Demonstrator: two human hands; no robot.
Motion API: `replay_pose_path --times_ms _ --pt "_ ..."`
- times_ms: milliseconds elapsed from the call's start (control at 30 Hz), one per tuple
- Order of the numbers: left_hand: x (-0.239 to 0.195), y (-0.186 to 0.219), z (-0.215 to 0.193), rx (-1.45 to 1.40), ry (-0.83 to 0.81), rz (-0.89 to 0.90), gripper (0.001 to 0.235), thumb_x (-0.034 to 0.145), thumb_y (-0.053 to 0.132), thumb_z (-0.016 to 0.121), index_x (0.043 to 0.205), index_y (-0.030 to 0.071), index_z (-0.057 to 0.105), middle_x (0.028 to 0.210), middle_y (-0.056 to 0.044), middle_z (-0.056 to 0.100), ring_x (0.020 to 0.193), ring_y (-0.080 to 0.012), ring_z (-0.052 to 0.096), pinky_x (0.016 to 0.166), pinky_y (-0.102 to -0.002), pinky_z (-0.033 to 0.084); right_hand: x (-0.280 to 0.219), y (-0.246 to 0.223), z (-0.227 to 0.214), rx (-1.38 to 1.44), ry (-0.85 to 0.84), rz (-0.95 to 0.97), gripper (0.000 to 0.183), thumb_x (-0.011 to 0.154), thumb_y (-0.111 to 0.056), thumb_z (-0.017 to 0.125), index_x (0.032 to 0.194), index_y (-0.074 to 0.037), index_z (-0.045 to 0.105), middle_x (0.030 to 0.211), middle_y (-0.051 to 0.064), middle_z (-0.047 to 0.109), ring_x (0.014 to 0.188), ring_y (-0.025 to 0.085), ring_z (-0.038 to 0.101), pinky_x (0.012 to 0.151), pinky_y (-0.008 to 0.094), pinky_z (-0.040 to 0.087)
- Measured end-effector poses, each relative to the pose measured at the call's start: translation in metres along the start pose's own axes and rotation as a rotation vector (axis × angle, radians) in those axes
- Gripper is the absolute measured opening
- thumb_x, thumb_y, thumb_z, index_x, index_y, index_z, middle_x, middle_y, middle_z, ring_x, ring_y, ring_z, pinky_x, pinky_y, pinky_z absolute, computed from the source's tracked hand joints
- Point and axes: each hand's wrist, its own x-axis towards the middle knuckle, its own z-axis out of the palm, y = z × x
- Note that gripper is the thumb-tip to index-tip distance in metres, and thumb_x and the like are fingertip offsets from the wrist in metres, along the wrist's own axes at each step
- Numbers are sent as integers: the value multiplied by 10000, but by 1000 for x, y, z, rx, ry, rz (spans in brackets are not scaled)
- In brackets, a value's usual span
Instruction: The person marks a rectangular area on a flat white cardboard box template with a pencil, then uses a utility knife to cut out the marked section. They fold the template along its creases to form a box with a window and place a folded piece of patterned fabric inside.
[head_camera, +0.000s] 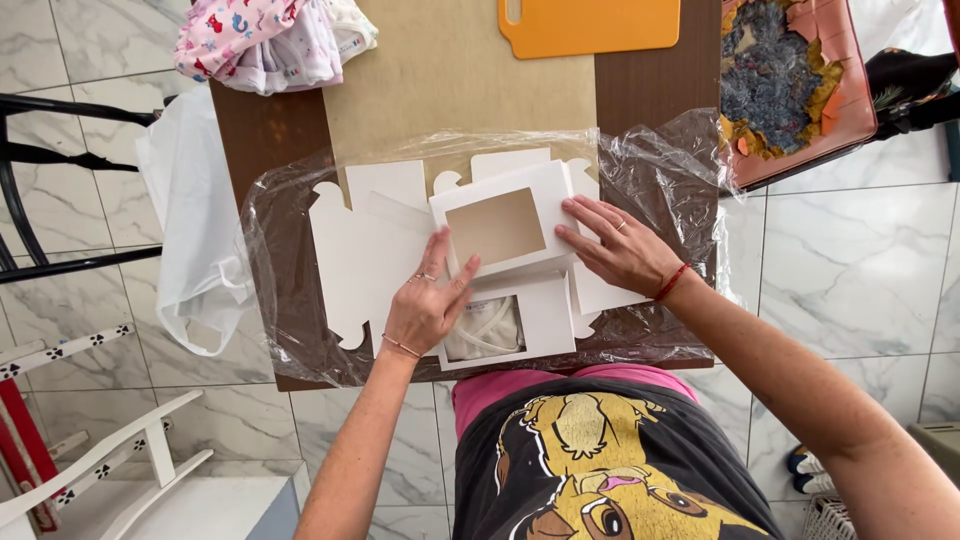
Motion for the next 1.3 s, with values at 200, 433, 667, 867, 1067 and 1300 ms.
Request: replay_pose_path --times_ms 200,433,667,867,1067,1300 --pt "-7 3 16 -358 -90 -419 576 840 351 526 1346 214 288 1411 -116 203 1192 -279 367 911 -373 394 6 -13 -12 358 -85 264 520 738 -207 594 1226 -80 468 1329 166 366 1012 314 525 795 334 472" --pt "14 8 35 -653 -10 -742 702 886 335 426 1391 110 -6 1424 -139 143 1292 -258 180 1057 -363 190 12 -15 19 599 66 856 421 887 -134 463 1294 -62 384 1231 197 447 1082 341 472 856 424 426" --pt "13 -3 66 -656 34 -614 664 918 296 351 1380 82 -75 1437 -160 -28 1314 -298 12 1075 -401 54 22 -31 38 747 74 1217 436 928 -285 351 1340 -154 292 1233 259 419 1130 418 378 925 503 329" --pt "22 -4 26 -630 -283 -931 829 778 441 529 1368 156 22 1354 -156 208 1242 -287 224 1038 -394 217 6 -17 43 842 66 1266 393 911 -254 413 1281 -124 400 1264 162 426 1178 296 375 957 427 328" --pt "12 10 13 -568 -382 -1237 706 717 562 547 1320 269 325 1219 -38 495 1140 -178 445 931 -306 401 -6 -32 31 988 212 1539 299 878 -258 523 1142 -124 555 1151 83 535 1043 181 490 856 370 430" --pt "21 19 13 -516 -366 -1173 543 837 402 436 1324 192 316 1213 -96 502 1122 -290 460 928 -416 394 -2 -45 30 1108 248 1612 504 878 -411 502 1150 13 499 1119 192 503 1022 249 490 825 457 447"
